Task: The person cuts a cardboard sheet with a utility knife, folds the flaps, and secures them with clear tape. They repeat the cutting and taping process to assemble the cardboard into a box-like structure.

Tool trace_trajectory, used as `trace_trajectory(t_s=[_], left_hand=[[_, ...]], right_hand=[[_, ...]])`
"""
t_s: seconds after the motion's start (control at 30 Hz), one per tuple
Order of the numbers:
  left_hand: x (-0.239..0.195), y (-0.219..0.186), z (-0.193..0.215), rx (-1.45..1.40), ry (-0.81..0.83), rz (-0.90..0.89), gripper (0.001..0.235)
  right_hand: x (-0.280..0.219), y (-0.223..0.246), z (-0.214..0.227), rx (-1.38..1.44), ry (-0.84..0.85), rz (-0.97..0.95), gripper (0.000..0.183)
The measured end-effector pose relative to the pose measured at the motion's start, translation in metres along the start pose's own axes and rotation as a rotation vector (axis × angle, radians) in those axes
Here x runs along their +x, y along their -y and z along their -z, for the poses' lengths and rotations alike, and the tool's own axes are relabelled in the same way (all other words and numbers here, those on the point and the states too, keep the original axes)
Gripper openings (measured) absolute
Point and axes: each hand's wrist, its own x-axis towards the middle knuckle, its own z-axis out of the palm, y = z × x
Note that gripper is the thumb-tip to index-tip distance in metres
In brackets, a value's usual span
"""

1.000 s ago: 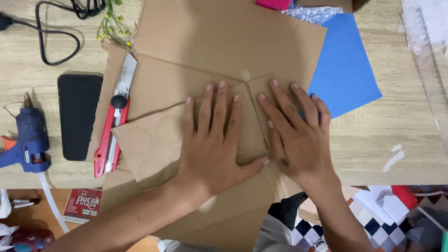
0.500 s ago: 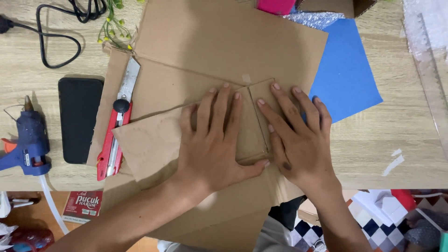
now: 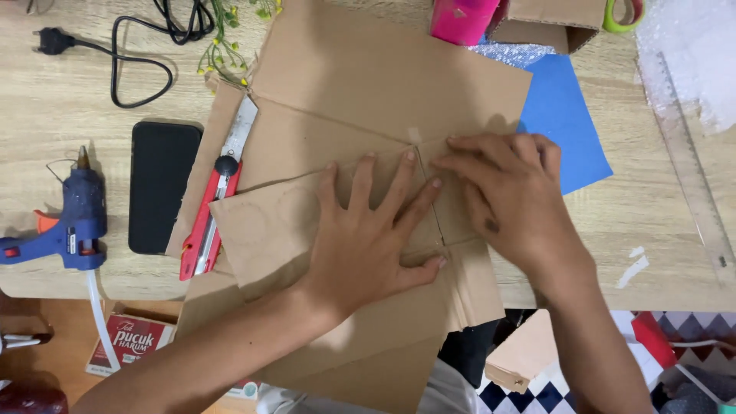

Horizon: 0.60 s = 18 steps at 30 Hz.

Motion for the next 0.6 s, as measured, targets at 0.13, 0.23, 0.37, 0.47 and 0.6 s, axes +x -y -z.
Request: trace_trajectory(t_s=[0.13, 0.23, 0.37, 0.47, 0.6], left_hand=[[0.001, 0.001, 0.002, -0.004, -0.048, -0.015, 0.08], [0.0, 0.002, 0.001, -0.015, -0.075, -0.018, 0.08], [-0.002, 0.002, -0.003, -0.044, -0.099, -0.014, 0.08], [-0.003, 0.001, -0.006, -0.05, -0.091, -0.004, 0.081], [-0.003, 0.001, -0.007, -0.054, -0.109, 0.001, 0.08]], right_hand=[[0.043, -0.017, 0.005, 0.049, 0.086, 0.094, 0.031], [0.062, -0.02, 0.002, 0.107, 0.21, 0.114, 0.036], [0.068, -0.02, -0.001, 0.151, 0.225, 0.116, 0.038], [0.069, -0.02, -0.004, 0.096, 0.199, 0.163, 0.023], [0.072, -0.015, -0.002, 0.103, 0.232, 0.131, 0.024]])
